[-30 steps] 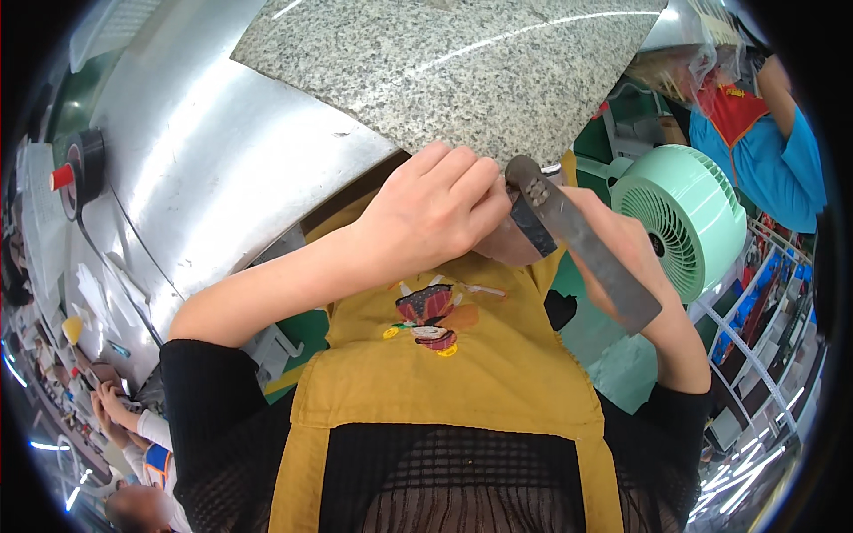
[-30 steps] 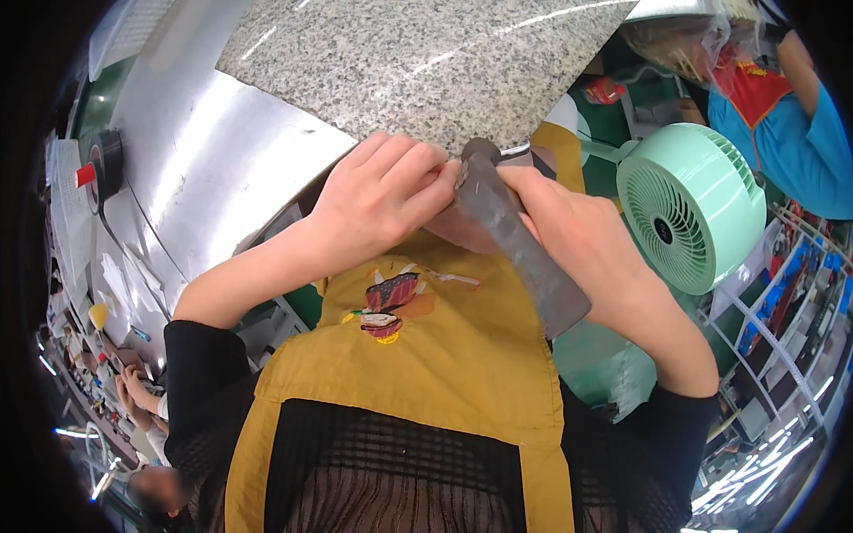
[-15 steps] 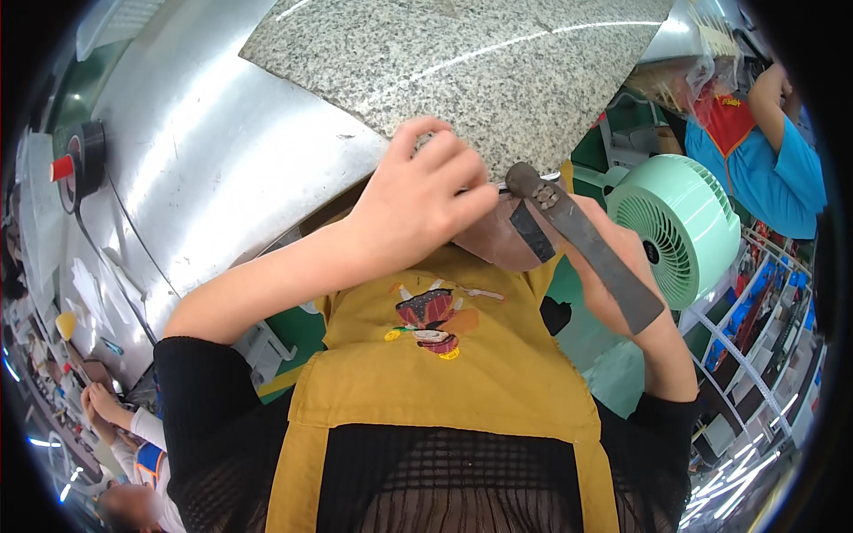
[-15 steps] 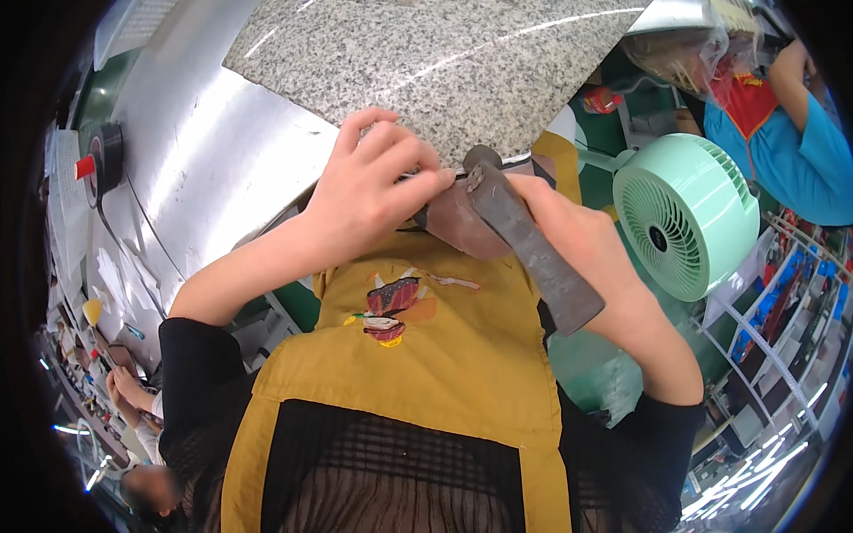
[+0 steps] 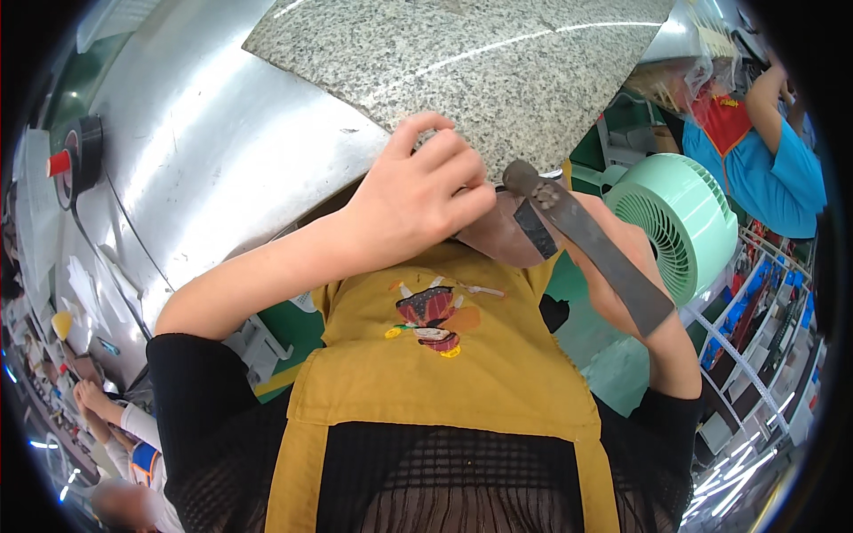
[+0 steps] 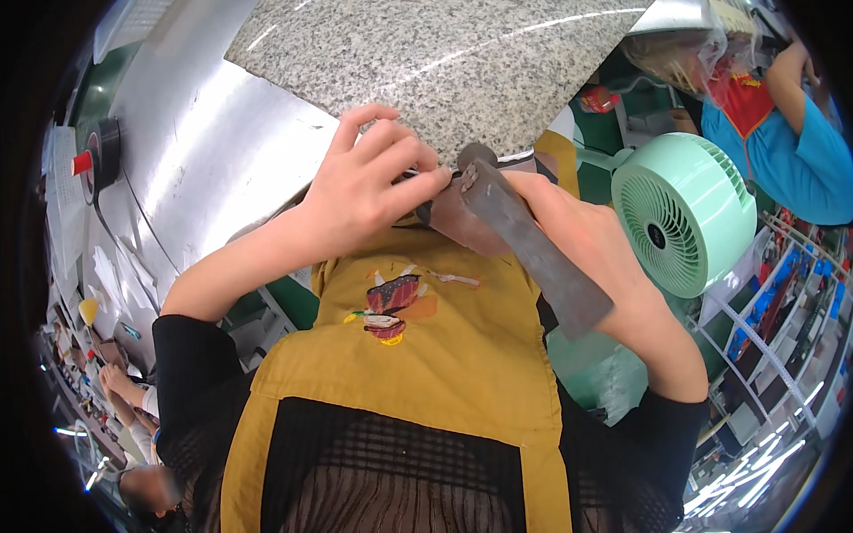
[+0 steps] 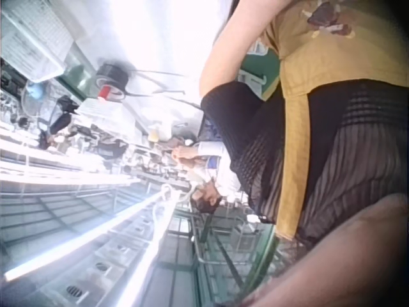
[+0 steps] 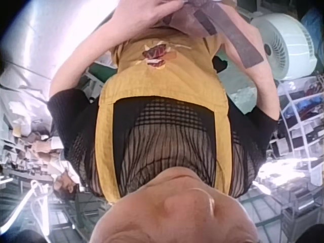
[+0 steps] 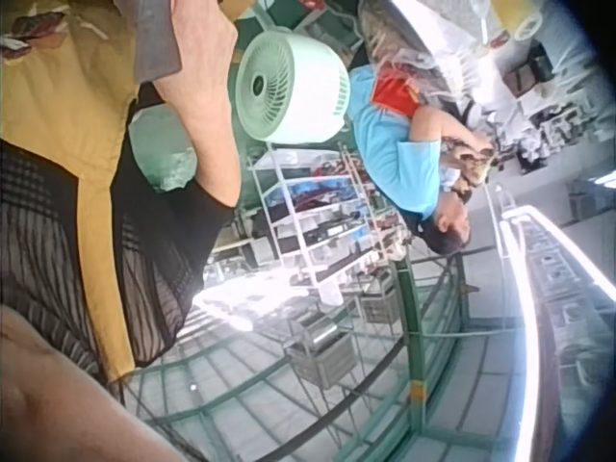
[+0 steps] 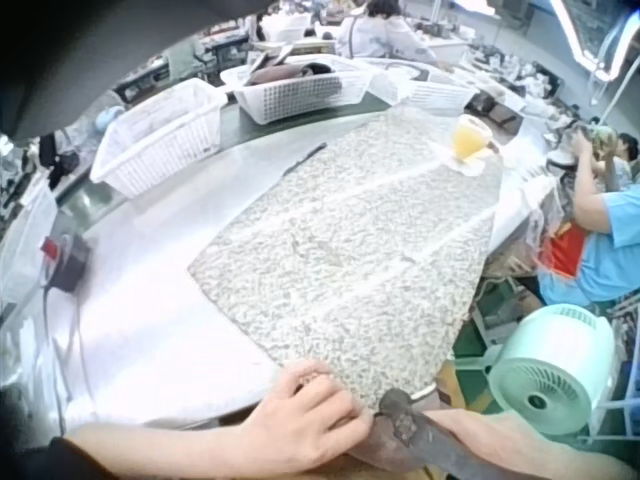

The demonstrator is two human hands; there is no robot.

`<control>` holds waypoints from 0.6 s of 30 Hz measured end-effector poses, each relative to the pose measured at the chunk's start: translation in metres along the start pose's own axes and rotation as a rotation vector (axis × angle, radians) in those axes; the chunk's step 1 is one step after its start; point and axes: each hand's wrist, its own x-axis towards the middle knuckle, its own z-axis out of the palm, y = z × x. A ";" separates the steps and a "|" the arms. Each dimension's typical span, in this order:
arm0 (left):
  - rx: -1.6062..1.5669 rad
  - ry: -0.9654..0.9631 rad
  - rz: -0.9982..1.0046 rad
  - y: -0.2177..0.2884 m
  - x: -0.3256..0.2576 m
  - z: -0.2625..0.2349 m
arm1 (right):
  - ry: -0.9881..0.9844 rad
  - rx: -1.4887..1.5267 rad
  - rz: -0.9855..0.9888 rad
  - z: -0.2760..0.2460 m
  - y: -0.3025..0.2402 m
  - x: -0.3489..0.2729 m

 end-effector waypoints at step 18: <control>-0.166 -0.007 -0.209 -0.001 -0.006 0.001 | -0.037 -0.104 -0.008 0.013 -0.001 0.001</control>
